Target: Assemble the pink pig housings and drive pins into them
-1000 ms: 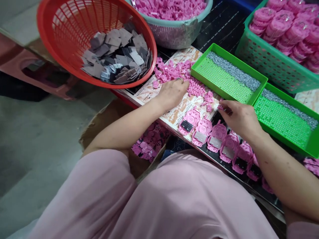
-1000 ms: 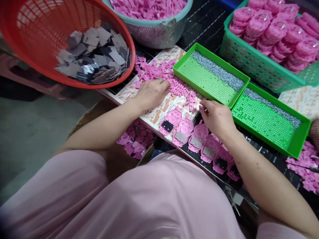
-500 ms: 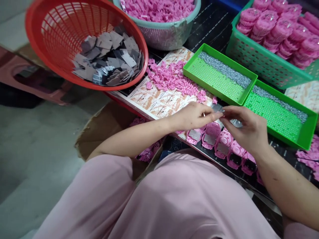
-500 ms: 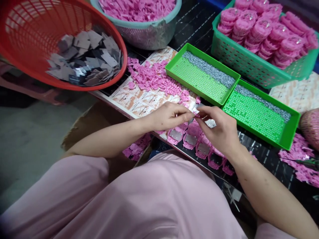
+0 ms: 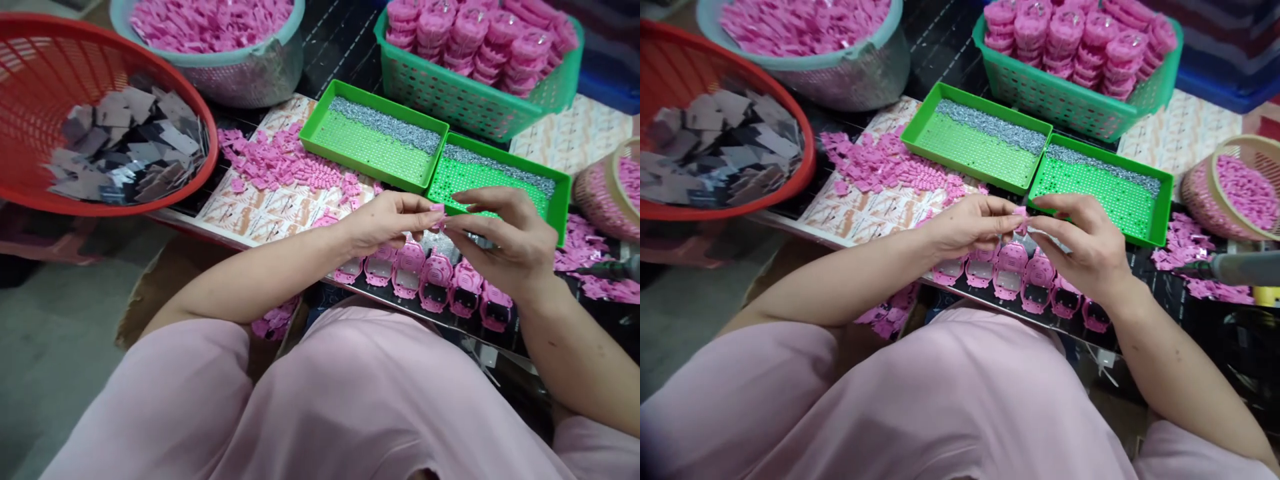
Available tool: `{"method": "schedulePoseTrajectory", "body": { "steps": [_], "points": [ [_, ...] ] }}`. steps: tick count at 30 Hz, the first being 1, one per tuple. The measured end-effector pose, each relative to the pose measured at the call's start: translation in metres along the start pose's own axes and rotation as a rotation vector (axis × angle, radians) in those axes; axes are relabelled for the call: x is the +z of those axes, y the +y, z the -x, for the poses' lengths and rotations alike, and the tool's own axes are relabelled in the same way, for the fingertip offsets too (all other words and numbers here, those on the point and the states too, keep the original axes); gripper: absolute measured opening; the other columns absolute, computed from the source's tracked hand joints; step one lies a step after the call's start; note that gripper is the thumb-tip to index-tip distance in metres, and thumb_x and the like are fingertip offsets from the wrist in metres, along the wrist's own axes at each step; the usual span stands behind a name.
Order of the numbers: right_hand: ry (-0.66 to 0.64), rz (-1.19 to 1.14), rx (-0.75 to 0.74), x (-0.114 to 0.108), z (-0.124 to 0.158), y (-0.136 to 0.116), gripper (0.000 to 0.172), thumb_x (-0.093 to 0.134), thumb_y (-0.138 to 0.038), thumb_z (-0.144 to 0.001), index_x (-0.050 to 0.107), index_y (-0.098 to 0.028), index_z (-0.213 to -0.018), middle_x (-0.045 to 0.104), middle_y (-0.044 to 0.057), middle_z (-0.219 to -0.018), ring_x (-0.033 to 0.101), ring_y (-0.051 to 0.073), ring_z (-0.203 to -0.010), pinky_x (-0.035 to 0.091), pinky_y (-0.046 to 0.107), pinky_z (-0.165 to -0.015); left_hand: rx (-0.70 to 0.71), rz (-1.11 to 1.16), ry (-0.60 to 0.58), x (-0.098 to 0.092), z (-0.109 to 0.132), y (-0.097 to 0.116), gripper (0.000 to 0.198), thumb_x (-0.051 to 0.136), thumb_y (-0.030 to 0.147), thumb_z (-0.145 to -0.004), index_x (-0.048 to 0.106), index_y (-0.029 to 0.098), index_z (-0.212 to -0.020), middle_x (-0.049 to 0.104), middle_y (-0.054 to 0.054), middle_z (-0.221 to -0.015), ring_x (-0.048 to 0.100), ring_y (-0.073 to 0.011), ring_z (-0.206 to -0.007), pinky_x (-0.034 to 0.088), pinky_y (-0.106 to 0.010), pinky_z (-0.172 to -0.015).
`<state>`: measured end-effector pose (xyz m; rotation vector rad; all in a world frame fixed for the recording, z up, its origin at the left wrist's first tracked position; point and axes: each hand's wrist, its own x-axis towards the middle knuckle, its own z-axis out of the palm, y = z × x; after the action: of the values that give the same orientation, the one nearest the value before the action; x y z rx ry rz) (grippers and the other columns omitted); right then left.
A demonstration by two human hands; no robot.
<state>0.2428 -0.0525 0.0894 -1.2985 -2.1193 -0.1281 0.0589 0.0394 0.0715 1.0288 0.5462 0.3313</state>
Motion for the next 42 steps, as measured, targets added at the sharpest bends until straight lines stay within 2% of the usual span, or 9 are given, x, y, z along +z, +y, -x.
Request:
{"method": "schedulePoseTrajectory", "body": {
  "steps": [4, 8, 13, 18, 21, 24, 32, 38, 42],
  "points": [
    [0.005, 0.071, 0.096, -0.005, 0.023, 0.000, 0.037, 0.067, -0.016, -0.082, 0.060, -0.026, -0.117, 0.070, 0.006, -0.108, 0.068, 0.018, -0.095, 0.057, 0.033, -0.085, -0.052, -0.007, 0.031, 0.004, -0.011, -0.009, 0.018, 0.077, 0.024, -0.076, 0.065, 0.011, -0.084, 0.058, 0.004, -0.064, 0.048, -0.0011, -0.047, 0.019, -0.014, -0.039],
    [-0.005, 0.159, 0.145, -0.005, 0.036, -0.006, 0.027, 0.068, -0.026, -0.083, 0.061, -0.026, -0.110, 0.070, 0.004, -0.100, 0.067, 0.017, -0.089, 0.056, 0.033, -0.081, -0.062, -0.048, 0.069, 0.013, -0.018, -0.015, 0.015, 0.067, 0.012, -0.082, 0.063, 0.011, -0.096, 0.062, 0.002, -0.062, 0.056, -0.0045, -0.052, 0.025, -0.014, -0.041],
    [-0.069, 0.215, 0.165, -0.005, 0.035, -0.012, 0.024, 0.062, -0.030, -0.088, 0.062, -0.026, -0.112, 0.070, 0.005, -0.108, 0.066, 0.019, -0.096, 0.054, 0.034, -0.084, 0.053, -0.256, 0.023, 0.021, -0.022, -0.021, 0.015, 0.062, 0.019, -0.088, 0.062, 0.012, -0.101, 0.068, 0.000, -0.071, 0.058, -0.0058, -0.055, 0.037, -0.017, -0.049],
    [-0.062, 0.097, 0.201, -0.004, 0.046, -0.003, 0.020, 0.061, -0.019, -0.088, 0.065, -0.023, -0.108, 0.072, 0.004, -0.108, 0.068, 0.016, -0.094, 0.055, 0.030, -0.084, 0.462, -0.932, 0.026, 0.008, 0.002, -0.033, 0.031, 0.056, 0.025, -0.092, 0.059, 0.014, -0.122, 0.070, -0.011, -0.115, 0.066, -0.0182, -0.104, 0.051, -0.032, -0.086],
    [-0.136, 0.074, 0.238, 0.001, 0.063, 0.002, 0.015, 0.062, -0.020, -0.087, 0.068, -0.023, -0.102, 0.074, 0.002, -0.102, 0.067, 0.017, -0.093, 0.054, 0.033, -0.086, 0.790, -1.433, 0.038, 0.005, 0.022, -0.048, 0.023, 0.054, 0.024, -0.093, 0.067, 0.017, -0.110, 0.071, -0.009, -0.115, 0.065, -0.0223, -0.106, 0.049, -0.039, -0.091],
    [-0.212, 0.145, 0.245, 0.009, 0.077, 0.001, 0.015, 0.062, -0.023, -0.088, 0.070, -0.024, -0.101, 0.075, 0.000, -0.103, 0.066, 0.019, -0.093, 0.050, 0.036, -0.083, 0.993, -1.609, -0.051, 0.011, 0.031, -0.065, 0.019, 0.054, 0.024, -0.093, 0.070, 0.017, -0.100, 0.072, -0.007, -0.110, 0.065, -0.0212, -0.101, 0.047, -0.038, -0.090],
    [-0.217, 0.290, 0.117, 0.022, 0.081, -0.002, 0.015, 0.061, -0.022, -0.089, 0.071, -0.023, -0.100, 0.075, -0.002, -0.102, 0.064, 0.017, -0.092, 0.038, 0.035, -0.079, 0.959, -1.690, -0.193, 0.020, 0.022, -0.084, 0.028, 0.051, 0.033, -0.096, 0.068, 0.015, -0.108, 0.071, -0.009, -0.108, 0.063, -0.0211, -0.097, 0.045, -0.037, -0.085],
    [-0.325, 0.507, 0.058, 0.014, 0.074, -0.011, 0.019, 0.066, -0.019, -0.084, 0.073, -0.024, -0.101, 0.073, 0.001, -0.107, 0.055, 0.026, -0.104, 0.032, 0.039, -0.082, 0.992, -1.688, -0.191, 0.019, 0.020, -0.086, 0.029, 0.045, 0.029, -0.099, 0.068, 0.013, -0.106, 0.072, -0.008, -0.101, 0.063, -0.0190, -0.093, 0.045, -0.035, -0.082],
    [-0.332, 0.425, 0.003, 0.012, 0.072, -0.007, 0.018, 0.066, -0.016, -0.083, 0.072, -0.018, -0.100, 0.074, 0.002, -0.097, 0.053, 0.023, -0.097, 0.034, 0.037, -0.080, 1.002, -1.678, -0.179, 0.020, 0.019, -0.087, 0.029, 0.045, 0.028, -0.099, 0.069, 0.012, -0.105, 0.072, -0.008, -0.099, 0.063, -0.0191, -0.093, 0.046, -0.035, -0.081]
  ]
}}
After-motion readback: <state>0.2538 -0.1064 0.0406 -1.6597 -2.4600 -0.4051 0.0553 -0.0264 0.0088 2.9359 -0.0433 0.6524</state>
